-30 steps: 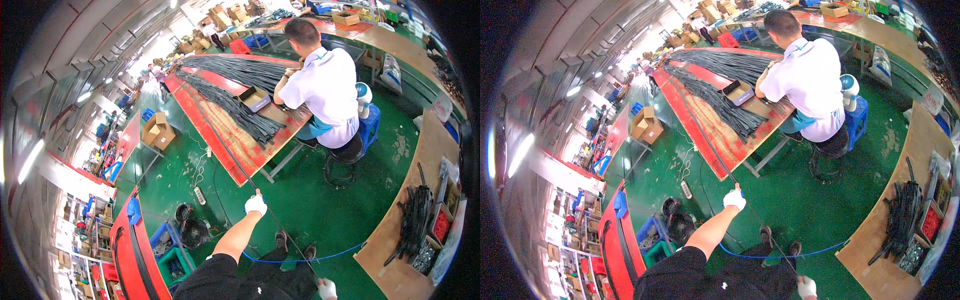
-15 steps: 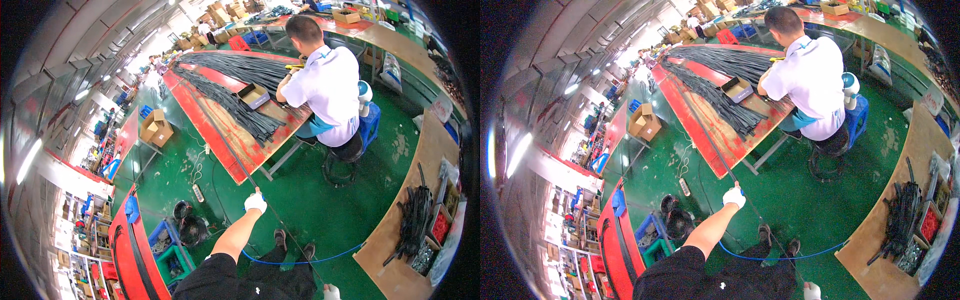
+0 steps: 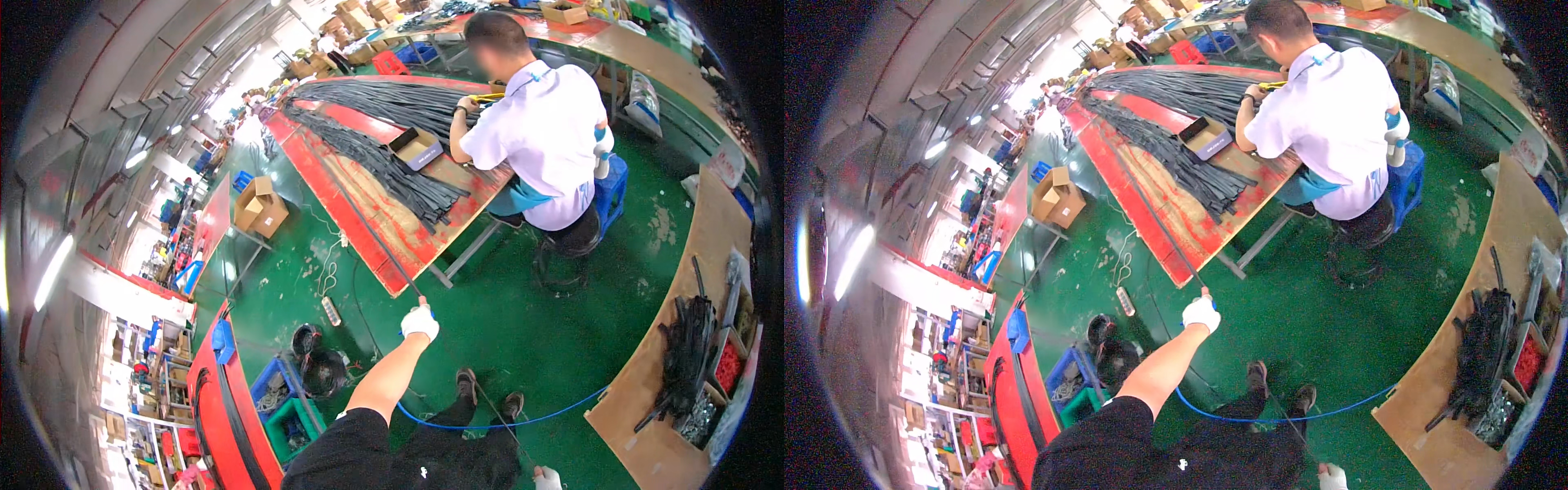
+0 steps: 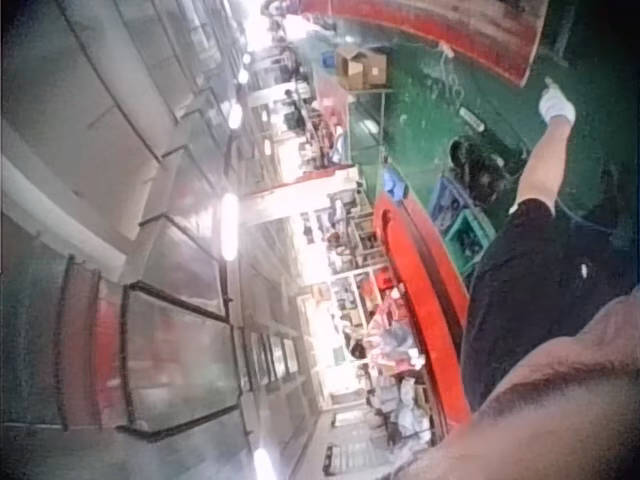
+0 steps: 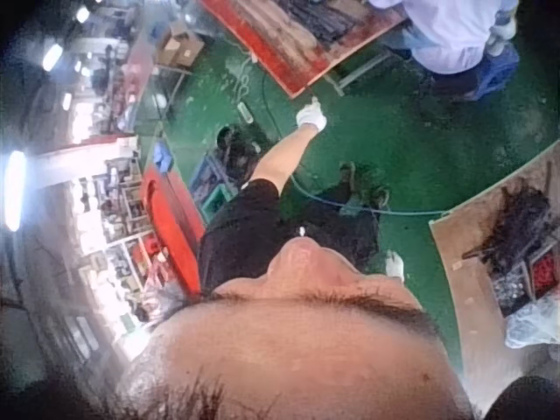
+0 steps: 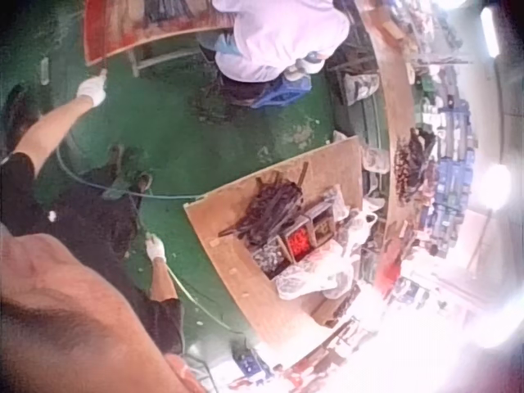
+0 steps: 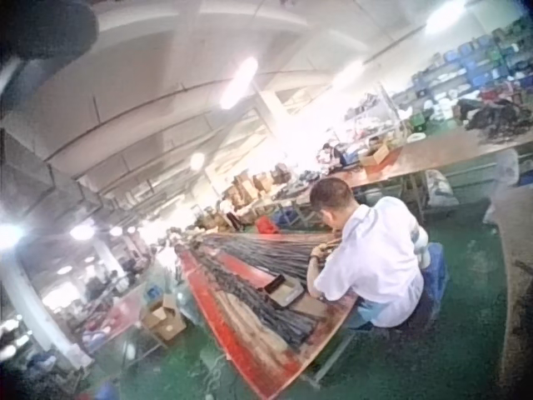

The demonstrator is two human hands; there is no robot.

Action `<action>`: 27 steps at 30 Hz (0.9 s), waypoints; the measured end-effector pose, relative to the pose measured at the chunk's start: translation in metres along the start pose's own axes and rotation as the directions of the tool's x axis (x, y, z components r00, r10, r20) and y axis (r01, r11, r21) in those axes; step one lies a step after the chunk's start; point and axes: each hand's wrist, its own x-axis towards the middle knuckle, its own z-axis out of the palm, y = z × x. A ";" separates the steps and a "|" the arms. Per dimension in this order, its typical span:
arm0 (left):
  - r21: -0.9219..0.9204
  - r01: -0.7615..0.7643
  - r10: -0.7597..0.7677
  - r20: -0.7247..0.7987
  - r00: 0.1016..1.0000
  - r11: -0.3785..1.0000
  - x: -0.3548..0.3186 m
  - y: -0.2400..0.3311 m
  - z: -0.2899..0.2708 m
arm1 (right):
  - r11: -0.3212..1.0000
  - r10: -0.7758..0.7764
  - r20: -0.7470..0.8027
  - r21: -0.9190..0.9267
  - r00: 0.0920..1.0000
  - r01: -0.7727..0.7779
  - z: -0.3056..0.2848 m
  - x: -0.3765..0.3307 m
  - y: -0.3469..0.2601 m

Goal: Assembling black rubber strips and attaching small components using handheld tools on a workshop table.

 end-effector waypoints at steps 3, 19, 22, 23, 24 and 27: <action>0.003 0.005 -0.005 0.022 1.000 1.000 -0.007 0.005 0.002 | 0.992 -0.124 -0.161 -0.051 0.979 0.118 0.014 0.036 -0.060; 0.116 0.009 -0.010 0.002 1.000 0.993 0.007 0.010 0.026 | 0.974 -0.150 -0.201 -0.201 0.968 0.109 0.009 0.088 -0.090; 0.090 0.020 -0.022 0.016 1.000 0.996 0.010 0.029 0.016 | 0.958 -0.286 -0.218 -0.099 0.933 0.270 0.013 0.118 -0.237; 0.083 0.022 -0.022 0.007 1.000 0.996 0.012 0.037 0.009 | 0.940 -0.336 -0.230 -0.024 0.914 0.339 0.019 0.130 -0.254; 0.107 0.035 -0.032 -0.029 0.999 0.994 0.015 0.027 0.010 | 0.933 -0.356 -0.185 -0.023 0.916 0.358 0.026 0.124 -0.247; 0.092 0.131 -0.130 -0.022 0.991 0.987 0.023 -0.002 0.009 | 0.982 -0.159 -0.039 -0.108 0.986 0.154 0.018 0.090 -0.153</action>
